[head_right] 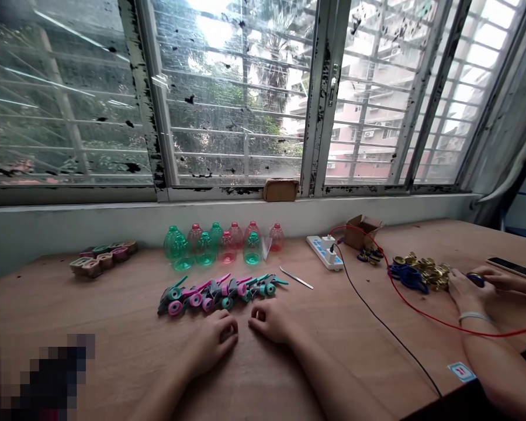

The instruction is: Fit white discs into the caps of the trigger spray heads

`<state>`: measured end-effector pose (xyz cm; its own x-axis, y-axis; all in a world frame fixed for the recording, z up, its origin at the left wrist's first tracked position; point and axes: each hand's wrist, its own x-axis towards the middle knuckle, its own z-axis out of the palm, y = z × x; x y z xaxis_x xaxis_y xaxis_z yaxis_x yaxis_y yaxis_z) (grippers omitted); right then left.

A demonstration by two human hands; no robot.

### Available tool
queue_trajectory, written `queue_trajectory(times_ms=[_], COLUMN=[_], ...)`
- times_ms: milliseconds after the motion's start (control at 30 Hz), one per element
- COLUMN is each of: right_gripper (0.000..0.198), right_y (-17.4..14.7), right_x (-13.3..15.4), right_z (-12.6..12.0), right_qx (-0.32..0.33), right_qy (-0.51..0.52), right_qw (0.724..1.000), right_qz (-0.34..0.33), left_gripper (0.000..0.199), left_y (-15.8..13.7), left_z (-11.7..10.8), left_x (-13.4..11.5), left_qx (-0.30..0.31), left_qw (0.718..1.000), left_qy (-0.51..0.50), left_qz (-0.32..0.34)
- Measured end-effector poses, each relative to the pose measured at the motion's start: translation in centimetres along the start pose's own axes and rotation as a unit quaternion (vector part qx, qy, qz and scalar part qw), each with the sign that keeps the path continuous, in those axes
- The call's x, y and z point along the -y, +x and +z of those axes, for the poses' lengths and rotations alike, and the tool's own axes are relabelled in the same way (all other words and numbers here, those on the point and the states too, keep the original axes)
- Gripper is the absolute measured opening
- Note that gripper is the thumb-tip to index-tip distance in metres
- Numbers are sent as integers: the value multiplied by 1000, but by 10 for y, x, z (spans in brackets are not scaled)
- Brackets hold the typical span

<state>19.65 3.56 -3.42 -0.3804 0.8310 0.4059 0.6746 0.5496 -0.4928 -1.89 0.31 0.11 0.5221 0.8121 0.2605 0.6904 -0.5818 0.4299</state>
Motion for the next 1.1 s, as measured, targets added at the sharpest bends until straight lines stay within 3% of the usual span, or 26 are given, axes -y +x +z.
queue_trajectory(times_ms=[533, 1100], right_gripper=[18, 16], right_y=[1, 1], right_x=[-10, -13], right_z=[-9, -11], right_qx=[6, 3], right_qy=[134, 151], right_qw=[990, 987], right_qz=[43, 49], left_gripper=[12, 12], left_y=[7, 8], left_z=[-1, -2], left_x=[2, 1], left_qx=[0, 2], left_qw=[999, 999], left_qy=[-29, -29], left_qz=[-18, -17])
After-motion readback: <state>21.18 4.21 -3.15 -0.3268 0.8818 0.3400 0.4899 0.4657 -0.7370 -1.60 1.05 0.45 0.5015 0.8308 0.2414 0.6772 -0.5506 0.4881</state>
